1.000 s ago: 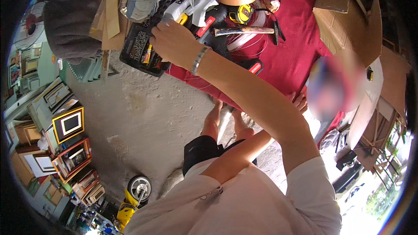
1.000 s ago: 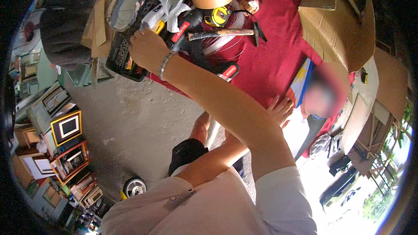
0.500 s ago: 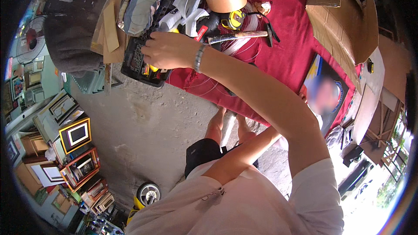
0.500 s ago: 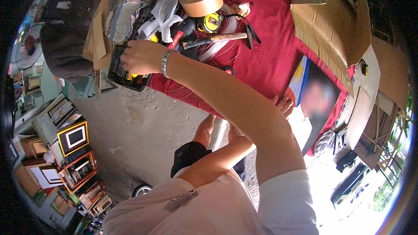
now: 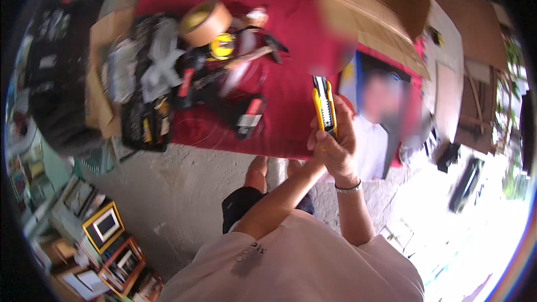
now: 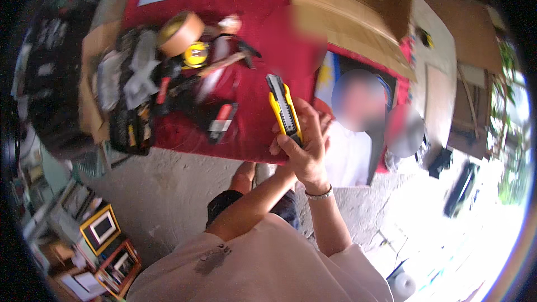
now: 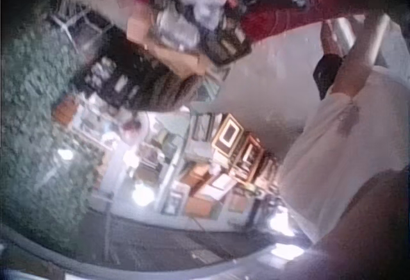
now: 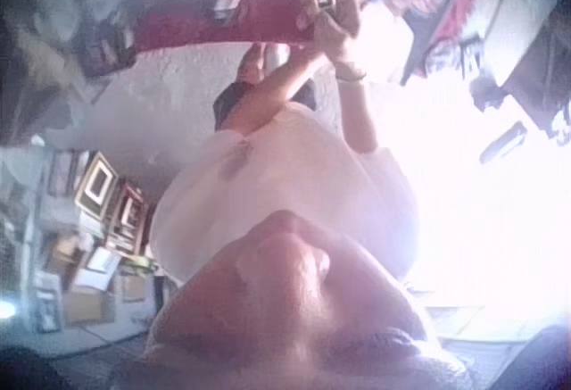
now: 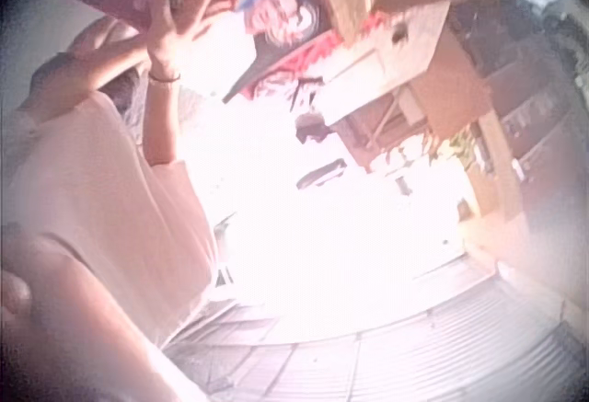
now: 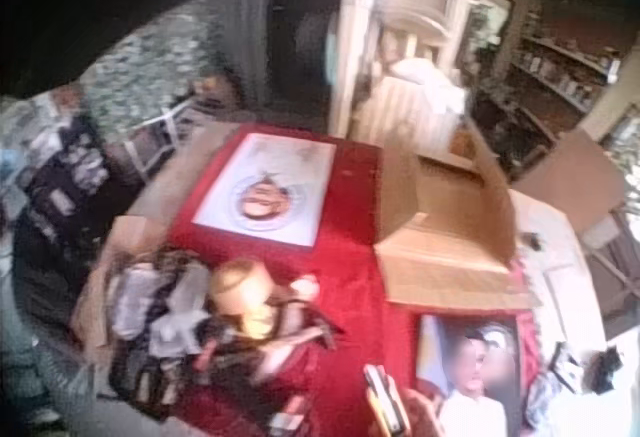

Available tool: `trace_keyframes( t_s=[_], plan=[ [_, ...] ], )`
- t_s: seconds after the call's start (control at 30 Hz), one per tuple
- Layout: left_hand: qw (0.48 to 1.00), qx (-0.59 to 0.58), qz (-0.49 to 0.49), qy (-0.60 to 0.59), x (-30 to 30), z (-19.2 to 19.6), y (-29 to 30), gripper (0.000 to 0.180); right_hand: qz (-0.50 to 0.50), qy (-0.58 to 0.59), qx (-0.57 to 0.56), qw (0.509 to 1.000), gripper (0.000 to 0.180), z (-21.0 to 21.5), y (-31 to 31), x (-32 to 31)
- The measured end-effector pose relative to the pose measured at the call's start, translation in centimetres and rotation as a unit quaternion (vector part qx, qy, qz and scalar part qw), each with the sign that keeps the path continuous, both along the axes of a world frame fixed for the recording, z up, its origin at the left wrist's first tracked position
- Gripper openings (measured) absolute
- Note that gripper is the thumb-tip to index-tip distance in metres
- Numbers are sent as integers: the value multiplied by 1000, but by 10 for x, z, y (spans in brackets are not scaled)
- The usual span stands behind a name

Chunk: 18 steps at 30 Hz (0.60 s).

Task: The person assembles a picture frame by securing a backing board with a staple gun, then flips it to reveal a portrait. They wipe the glass with a cloth and place the frame on a table. The person then cuts a printed portrait with a utility knife and wipes it with a cloth.

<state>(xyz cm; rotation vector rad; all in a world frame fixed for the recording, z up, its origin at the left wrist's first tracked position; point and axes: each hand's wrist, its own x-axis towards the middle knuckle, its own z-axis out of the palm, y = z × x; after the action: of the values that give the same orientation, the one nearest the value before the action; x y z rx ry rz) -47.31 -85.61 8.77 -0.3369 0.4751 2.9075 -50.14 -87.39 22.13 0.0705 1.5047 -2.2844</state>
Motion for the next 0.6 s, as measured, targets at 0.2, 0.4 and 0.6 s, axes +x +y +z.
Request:
trace_keyframes(
  t_s=[0.2,0.4,0.6],
  plan=[
    [468,-846,-60,248,-5,-5,-9,50,-128,-27,26,991,49,-7,93,44],
    [478,-844,-53,238,-13,6,-11,45,-205,-39,106,972,44,-57,160,97],
    [447,-856,-58,253,-13,4,-11,43,-222,-119,160,954,34,-82,166,119]
  ],
)
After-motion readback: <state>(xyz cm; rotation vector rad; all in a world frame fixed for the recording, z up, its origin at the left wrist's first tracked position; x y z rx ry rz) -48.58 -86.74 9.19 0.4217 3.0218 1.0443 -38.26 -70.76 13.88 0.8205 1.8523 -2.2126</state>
